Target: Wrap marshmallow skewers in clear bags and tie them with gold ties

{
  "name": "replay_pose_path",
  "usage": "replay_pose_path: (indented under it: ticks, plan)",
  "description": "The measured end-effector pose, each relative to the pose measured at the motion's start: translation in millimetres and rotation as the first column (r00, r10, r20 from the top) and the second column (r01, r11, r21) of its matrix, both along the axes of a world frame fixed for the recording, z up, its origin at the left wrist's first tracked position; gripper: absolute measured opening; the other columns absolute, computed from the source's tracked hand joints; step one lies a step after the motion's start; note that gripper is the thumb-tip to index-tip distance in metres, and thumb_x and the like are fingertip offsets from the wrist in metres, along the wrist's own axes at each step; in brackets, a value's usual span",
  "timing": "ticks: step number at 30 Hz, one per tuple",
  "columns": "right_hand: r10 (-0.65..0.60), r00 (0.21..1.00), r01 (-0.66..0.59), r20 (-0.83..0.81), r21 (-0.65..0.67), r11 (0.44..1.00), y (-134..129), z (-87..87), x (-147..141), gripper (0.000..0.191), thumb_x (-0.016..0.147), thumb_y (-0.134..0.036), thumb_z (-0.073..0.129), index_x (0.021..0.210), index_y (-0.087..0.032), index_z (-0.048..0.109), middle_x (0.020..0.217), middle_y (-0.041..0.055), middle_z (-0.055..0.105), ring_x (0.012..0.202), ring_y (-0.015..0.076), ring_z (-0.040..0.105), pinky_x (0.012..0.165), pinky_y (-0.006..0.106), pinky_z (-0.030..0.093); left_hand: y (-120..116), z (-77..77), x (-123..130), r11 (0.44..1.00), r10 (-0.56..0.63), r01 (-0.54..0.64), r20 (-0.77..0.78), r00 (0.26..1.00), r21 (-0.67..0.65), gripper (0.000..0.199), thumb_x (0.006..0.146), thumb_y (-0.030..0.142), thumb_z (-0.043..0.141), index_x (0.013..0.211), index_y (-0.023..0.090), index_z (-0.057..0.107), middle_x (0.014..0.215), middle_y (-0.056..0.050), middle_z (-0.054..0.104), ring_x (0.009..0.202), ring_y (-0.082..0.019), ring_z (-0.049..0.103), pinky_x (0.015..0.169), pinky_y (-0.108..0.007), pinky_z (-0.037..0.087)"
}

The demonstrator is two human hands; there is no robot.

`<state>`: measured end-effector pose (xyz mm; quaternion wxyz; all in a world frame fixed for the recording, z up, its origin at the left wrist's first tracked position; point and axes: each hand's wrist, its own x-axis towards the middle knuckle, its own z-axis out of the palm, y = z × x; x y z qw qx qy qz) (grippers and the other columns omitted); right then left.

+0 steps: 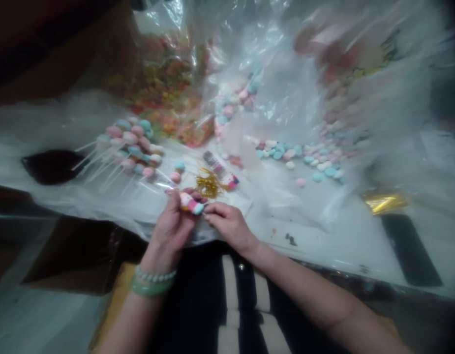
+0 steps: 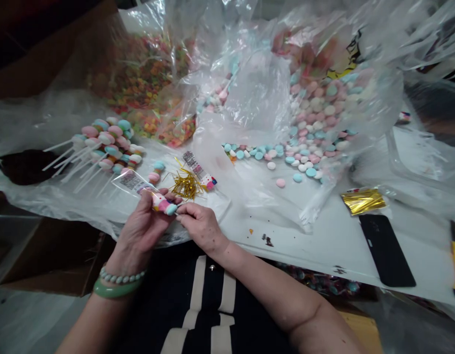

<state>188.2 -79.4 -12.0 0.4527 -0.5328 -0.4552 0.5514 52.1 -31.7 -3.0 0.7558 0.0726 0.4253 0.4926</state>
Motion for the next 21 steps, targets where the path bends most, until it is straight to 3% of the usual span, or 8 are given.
replay_pose_path:
  ticks: [4,9,13,17,21]
  plan:
    - [0.021,0.993,-0.023,0.114,0.012,1.000,-2.4,-6.3,4.8,0.010,0.078,-0.023,0.060,0.073,-0.022,0.068,0.074,-0.0024,0.065,0.074,0.0151,0.058,0.075,0.027,0.044,6.2,1.5,-11.3,1.000,0.019,-0.018,0.044,0.999,-0.023,0.026,0.095,0.034,0.060,0.078,0.015,0.066,0.078,-0.005,0.068,0.076,-0.018,0.067,0.085,-0.038,0.057]
    - [-0.010,0.975,-0.007,0.222,0.077,0.997,0.6,-8.4,4.1,0.012,0.081,-0.020,0.059,0.073,-0.023,0.068,0.074,-0.0020,0.067,0.075,0.0153,0.060,0.075,0.027,0.044,4.4,3.7,-13.4,0.998,-0.007,0.003,-0.062,0.998,-0.064,0.027,0.095,0.033,0.059,0.079,0.014,0.067,0.081,-0.008,0.070,0.083,-0.021,0.068,0.087,-0.037,0.057]
    - [-0.036,0.969,-0.007,0.246,0.170,0.985,-0.4,-9.6,-6.5,0.014,0.085,-0.022,0.057,0.077,-0.022,0.068,0.081,0.0004,0.070,0.079,0.0168,0.063,0.079,0.028,0.046,-2.2,2.5,0.8,1.000,-0.014,0.013,-0.049,0.999,-0.007,0.035,0.097,0.039,0.054,0.079,0.012,0.067,0.078,-0.007,0.068,0.078,-0.018,0.066,0.078,-0.031,0.057]
    - [-0.065,0.966,0.016,0.251,0.194,0.981,-3.7,-12.8,-9.3,0.015,0.086,-0.024,0.056,0.079,-0.022,0.068,0.082,0.0012,0.070,0.080,0.0177,0.064,0.079,0.028,0.047,-6.9,-1.4,9.9,1.000,-0.025,0.025,0.031,0.999,-0.017,0.034,0.099,0.034,0.053,0.078,0.011,0.067,0.077,-0.006,0.065,0.074,-0.013,0.062,0.074,-0.023,0.055]
    - [0.019,0.984,-0.047,0.175,0.155,0.987,-5.4,-15.5,-0.5,0.014,0.086,-0.023,0.057,0.084,-0.022,0.070,0.088,0.0002,0.073,0.087,0.0178,0.066,0.084,0.028,0.048,-6.6,-5.5,1.5,0.998,-0.067,0.068,0.034,0.997,-0.014,0.029,0.094,0.038,0.061,0.080,0.013,0.066,0.080,-0.006,0.066,0.078,-0.016,0.065,0.077,-0.029,0.057]
